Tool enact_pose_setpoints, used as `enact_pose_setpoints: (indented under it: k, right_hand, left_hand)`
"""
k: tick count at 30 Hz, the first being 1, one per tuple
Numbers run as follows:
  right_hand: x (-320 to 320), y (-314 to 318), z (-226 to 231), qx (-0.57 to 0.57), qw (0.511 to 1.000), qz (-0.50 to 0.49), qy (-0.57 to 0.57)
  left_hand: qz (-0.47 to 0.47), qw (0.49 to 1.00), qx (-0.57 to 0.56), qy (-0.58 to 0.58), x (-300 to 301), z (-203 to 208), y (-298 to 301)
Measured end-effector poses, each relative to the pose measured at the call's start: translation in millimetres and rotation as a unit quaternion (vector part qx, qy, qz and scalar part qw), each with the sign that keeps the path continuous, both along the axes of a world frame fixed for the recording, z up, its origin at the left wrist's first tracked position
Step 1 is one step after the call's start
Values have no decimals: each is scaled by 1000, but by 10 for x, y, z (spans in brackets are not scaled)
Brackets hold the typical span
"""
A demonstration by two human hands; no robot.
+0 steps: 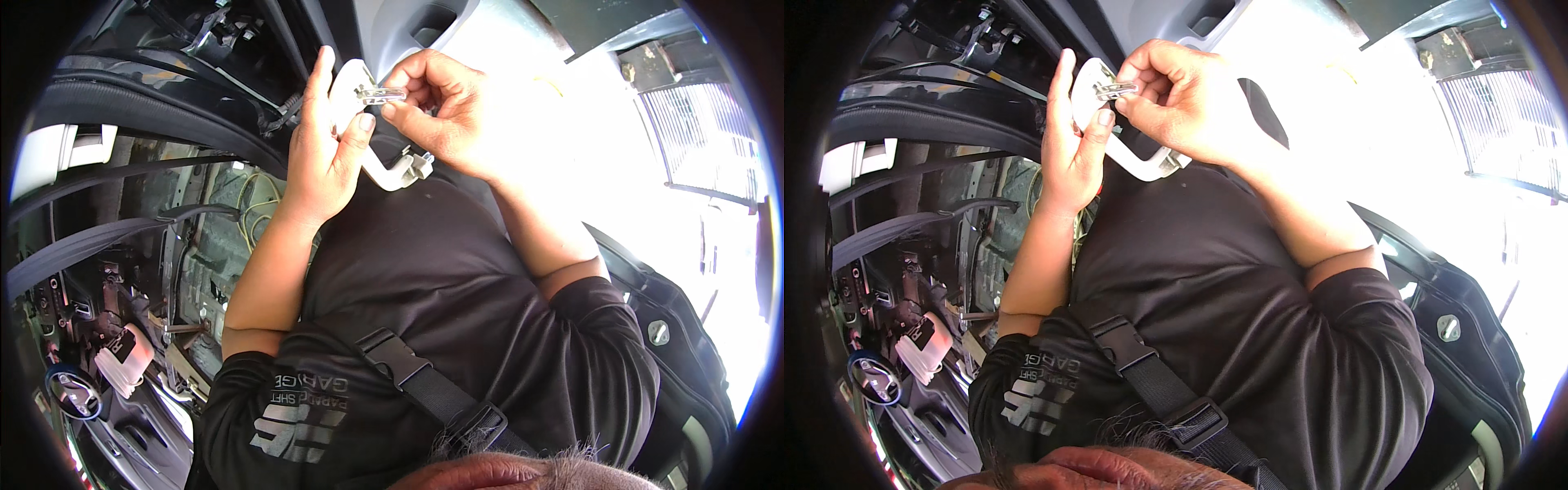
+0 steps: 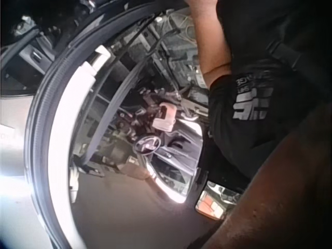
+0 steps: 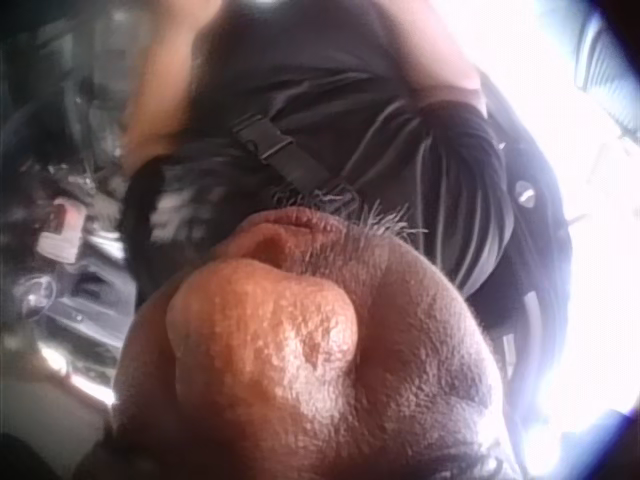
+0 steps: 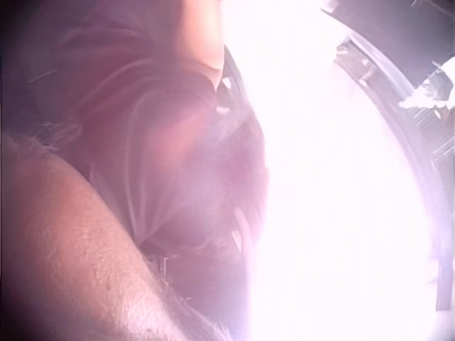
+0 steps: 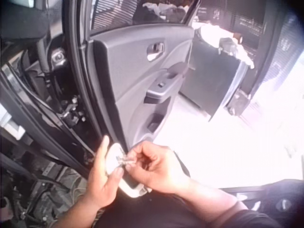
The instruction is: The person uses a red-handled screwdriver to pry and remove a white interior grab handle from the car's roof lining. They detach the handle, disconnect a small electrical connector, and set the handle aside.
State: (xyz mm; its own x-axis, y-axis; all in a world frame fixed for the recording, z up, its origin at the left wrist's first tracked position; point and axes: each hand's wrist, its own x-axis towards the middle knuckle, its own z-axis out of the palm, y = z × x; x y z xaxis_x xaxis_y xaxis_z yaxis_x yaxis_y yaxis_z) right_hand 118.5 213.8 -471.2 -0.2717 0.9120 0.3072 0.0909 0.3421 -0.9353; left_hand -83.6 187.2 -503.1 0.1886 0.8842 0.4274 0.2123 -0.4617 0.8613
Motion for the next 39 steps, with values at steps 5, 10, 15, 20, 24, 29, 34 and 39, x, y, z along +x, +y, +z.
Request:
enact_pose_setpoints:
  k: [5,10,15,20,24,29,34,39]
  right_hand:
    - [46,23,-10,118,988,-67,-76]
    - [85,2,-72,45,997,-39,-42]
    - [150,-81,-75,-13,997,-51,54]
    - [223,-107,36,4,999,-44,1]
    - [271,-94,23,57,996,-62,-32]
    - [265,-124,64,3,999,-52,-14]
    - [186,-128,7,109,987,-99,-61]
    - [193,-152,38,140,982,-87,-88]
  left_hand:
    - [19,996,68,58,120,-45,7]
    - [-11,999,13,-41,183,-191,-31]
    - [37,998,25,54,307,-94,-57]
    - [19,999,-20,21,398,-70,-64]
    - [8,999,-13,33,422,-62,-55]
    - [-6,1000,7,22,386,-89,-53]
    - [-8,1000,11,26,377,-56,-85]
    - [5,999,6,51,395,-74,-116]
